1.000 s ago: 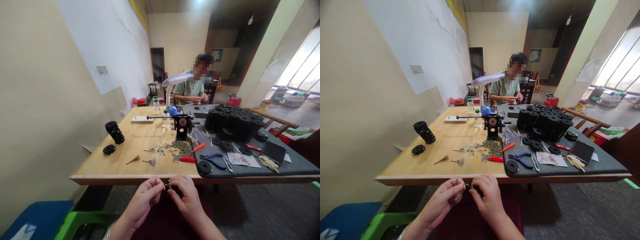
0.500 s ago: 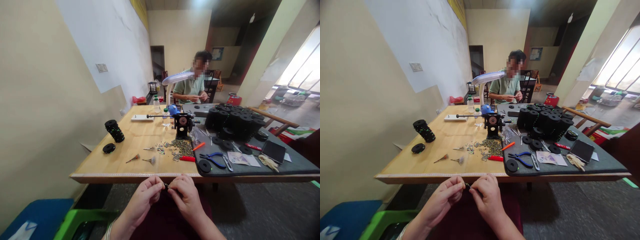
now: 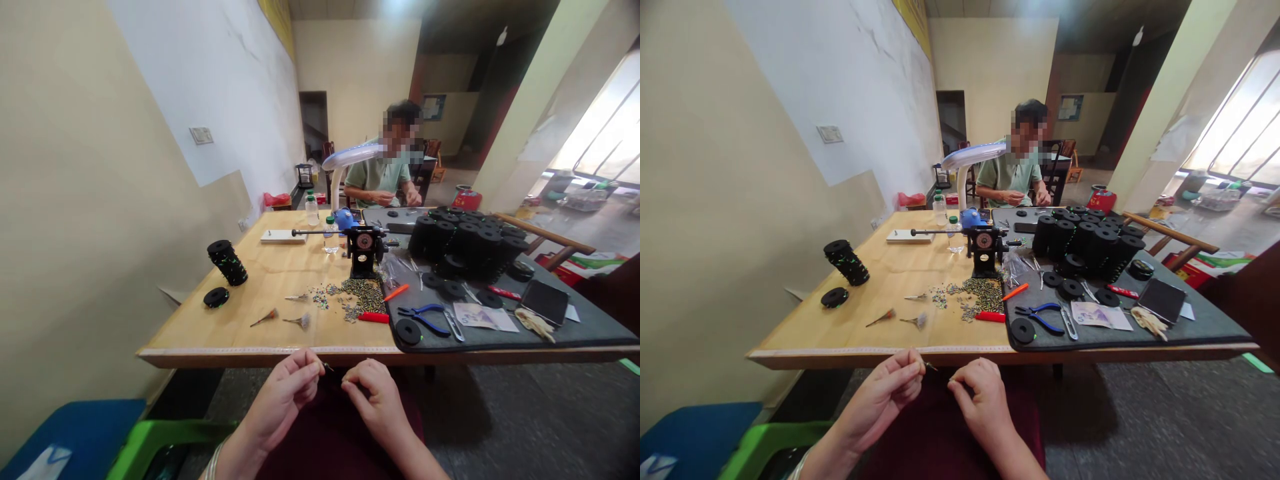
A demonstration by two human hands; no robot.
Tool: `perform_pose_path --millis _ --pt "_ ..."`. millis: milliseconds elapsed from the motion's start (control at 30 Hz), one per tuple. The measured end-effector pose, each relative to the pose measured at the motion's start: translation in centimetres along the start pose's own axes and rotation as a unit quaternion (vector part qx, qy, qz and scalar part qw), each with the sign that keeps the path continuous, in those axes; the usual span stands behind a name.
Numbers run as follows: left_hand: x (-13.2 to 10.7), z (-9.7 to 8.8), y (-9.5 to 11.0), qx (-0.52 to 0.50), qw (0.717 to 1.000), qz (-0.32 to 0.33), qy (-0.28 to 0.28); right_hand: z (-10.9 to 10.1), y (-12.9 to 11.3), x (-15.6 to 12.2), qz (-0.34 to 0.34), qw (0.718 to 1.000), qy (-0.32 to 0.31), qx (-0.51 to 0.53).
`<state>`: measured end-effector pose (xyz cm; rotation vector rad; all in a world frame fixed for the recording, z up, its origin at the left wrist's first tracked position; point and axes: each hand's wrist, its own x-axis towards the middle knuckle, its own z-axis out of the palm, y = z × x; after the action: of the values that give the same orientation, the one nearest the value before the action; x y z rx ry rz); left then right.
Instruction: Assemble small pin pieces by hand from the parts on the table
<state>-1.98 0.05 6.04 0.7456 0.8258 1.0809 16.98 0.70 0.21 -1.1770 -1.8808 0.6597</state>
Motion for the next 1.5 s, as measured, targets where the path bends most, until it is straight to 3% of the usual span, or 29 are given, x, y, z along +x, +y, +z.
perform_pose_path --millis 333,500,767,1200,1500 --pt "-0.1 0.5 -0.1 0.069 0.997 -0.020 -0.003 -0.6 -1.5 0.6 -0.036 0.997 -0.014 0.064" --pt "-0.1 0.6 0.0 0.072 0.997 -0.025 0.002 -0.6 -2.6 1.2 -0.026 0.995 0.010 0.096" --pt "0.0 0.3 -0.4 0.031 0.999 -0.023 -0.007 -0.6 -2.1 1.1 -0.040 0.994 0.006 0.101" --pt "-0.2 0.2 0.0 0.012 1.000 -0.020 -0.013 0.0 0.0 0.0 0.015 0.996 -0.002 0.087" --pt "-0.1 0.4 -0.1 0.052 0.998 -0.029 -0.016 -0.6 -2.0 0.9 0.008 0.989 -0.021 0.146"
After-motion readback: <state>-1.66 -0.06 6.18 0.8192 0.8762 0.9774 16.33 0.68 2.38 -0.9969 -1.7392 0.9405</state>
